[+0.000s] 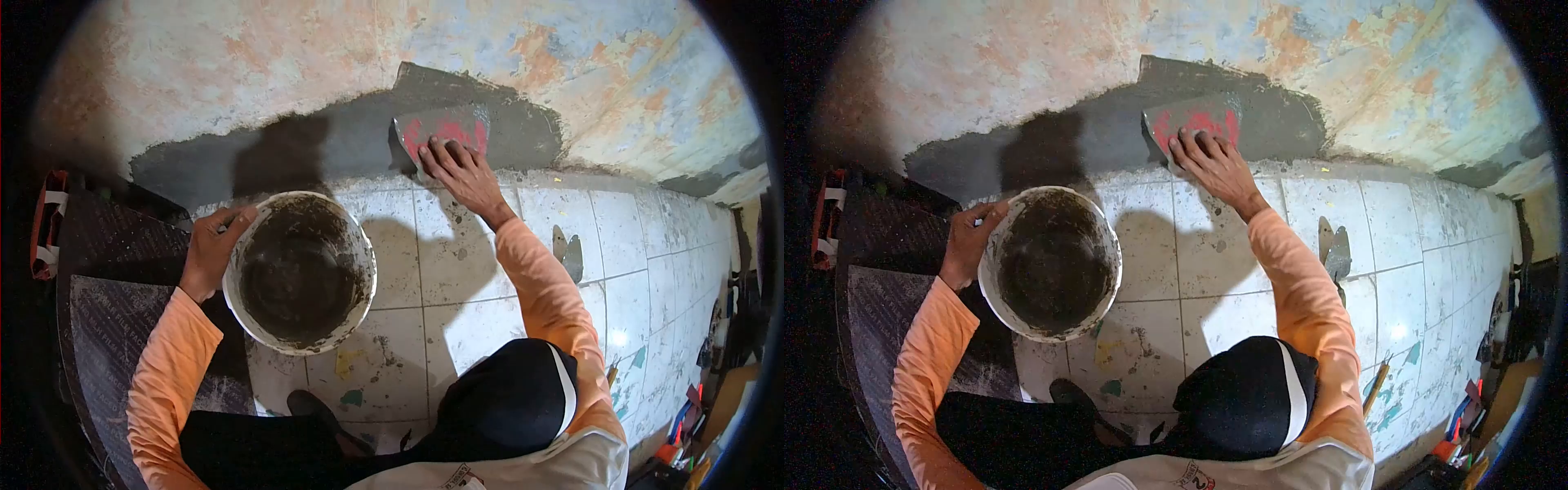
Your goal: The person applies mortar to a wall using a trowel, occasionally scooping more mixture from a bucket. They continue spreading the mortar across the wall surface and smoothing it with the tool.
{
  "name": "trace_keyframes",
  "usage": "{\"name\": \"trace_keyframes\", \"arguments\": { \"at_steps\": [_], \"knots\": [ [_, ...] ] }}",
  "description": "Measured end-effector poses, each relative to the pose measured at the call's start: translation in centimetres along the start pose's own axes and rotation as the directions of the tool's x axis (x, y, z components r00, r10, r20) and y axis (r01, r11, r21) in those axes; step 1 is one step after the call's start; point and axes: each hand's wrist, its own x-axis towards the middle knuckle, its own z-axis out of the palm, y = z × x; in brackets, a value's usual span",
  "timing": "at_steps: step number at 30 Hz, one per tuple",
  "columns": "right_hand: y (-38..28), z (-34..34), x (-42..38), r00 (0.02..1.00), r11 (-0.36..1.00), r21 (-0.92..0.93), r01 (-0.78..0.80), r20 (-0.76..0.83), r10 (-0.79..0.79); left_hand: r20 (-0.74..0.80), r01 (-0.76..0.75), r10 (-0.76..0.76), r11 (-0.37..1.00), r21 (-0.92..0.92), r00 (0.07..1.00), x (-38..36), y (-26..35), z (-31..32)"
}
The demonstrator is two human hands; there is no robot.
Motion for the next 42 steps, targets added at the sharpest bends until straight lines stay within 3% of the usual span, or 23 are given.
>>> {"name": "trace_keyframes", "arguments": {
  "at_steps": [3,6,9,11,13,18,21,23,25,29,32,35,37,40,42],
  "knots": [
    [0.1,-3.8,0.1,0.995,0.995,0.049,-0.082,0.055,0.079,-0.011,0.017,-0.017,1.0,-0.007,1.0,0.2,-0.8,-0.2],
    [1.4,-7.7,2.6,0.971,0.974,0.14,-0.178,-0.133,0.196,0.011,0.061,-0.061,0.997,-0.047,0.998,0.1,0.2,0.1],
    [3.1,-6.7,5.6,0.95,0.966,0.113,-0.234,-0.183,0.252,0.005,0.025,-0.025,1.0,0.015,1.0,0.4,0.3,0.4],
    [2.6,-3.7,5.5,0.965,0.972,0.106,-0.211,-0.135,0.224,0.014,0.01,-0.011,1.0,0.026,1.0,0.4,0.3,0.7],
    [1.2,-0.7,4.5,0.994,0.991,0.088,-0.099,-0.033,0.102,0.015,-0.008,0.007,0.999,0.031,1.0,0.5,0.5,0.7],
    [-2.2,0.9,-1.0,0.988,0.989,0.145,0.003,0.152,-0.025,0.029,0.023,-0.024,1.0,0.015,0.999,-0.2,1.0,0.7],
    [-1.5,-2.7,-1.2,0.998,0.952,0.299,-0.061,0.047,0.049,-0.016,0.031,-0.031,0.999,-0.016,0.999,0.0,0.4,0.5],
    [0.4,-4.6,0.8,0.998,0.961,0.268,-0.066,0.001,0.068,-0.019,0.053,-0.054,0.998,-0.046,0.998,0.2,0.0,0.6],
    [2.0,-5.9,3.3,0.979,0.975,0.197,-0.101,-0.153,0.133,-0.011,0.083,-0.084,0.994,-0.068,0.996,0.3,-0.2,0.5],
    [1.5,-3.0,5.4,0.991,0.995,0.037,-0.098,-0.089,0.101,-0.002,0.056,-0.056,0.998,-0.038,0.998,0.5,0.0,0.7],
    [-2.2,1.1,2.5,1.0,0.966,0.258,-0.025,0.009,0.024,-0.02,0.056,-0.056,0.998,-0.002,0.998,0.2,0.1,0.5],
    [-4.2,-0.6,-1.1,0.991,0.946,0.32,-0.053,0.132,0.011,-0.027,0.01,-0.009,0.999,0.035,1.0,0.0,-0.3,0.4],
    [-3.5,-2.0,-1.7,0.991,0.905,0.408,-0.122,0.103,0.087,-0.027,-0.008,0.009,1.0,0.02,1.0,-0.1,-0.5,0.4],
    [-0.3,-4.4,-0.9,0.907,0.803,0.538,-0.255,-0.154,0.392,-0.024,0.006,-0.008,0.998,-0.057,1.0,0.2,-0.4,0.5],
    [1.1,-4.0,0.2,0.867,0.815,0.47,-0.34,-0.179,0.465,-0.01,0.029,-0.03,0.999,-0.036,1.0,0.3,-0.2,0.5]
  ]
}}
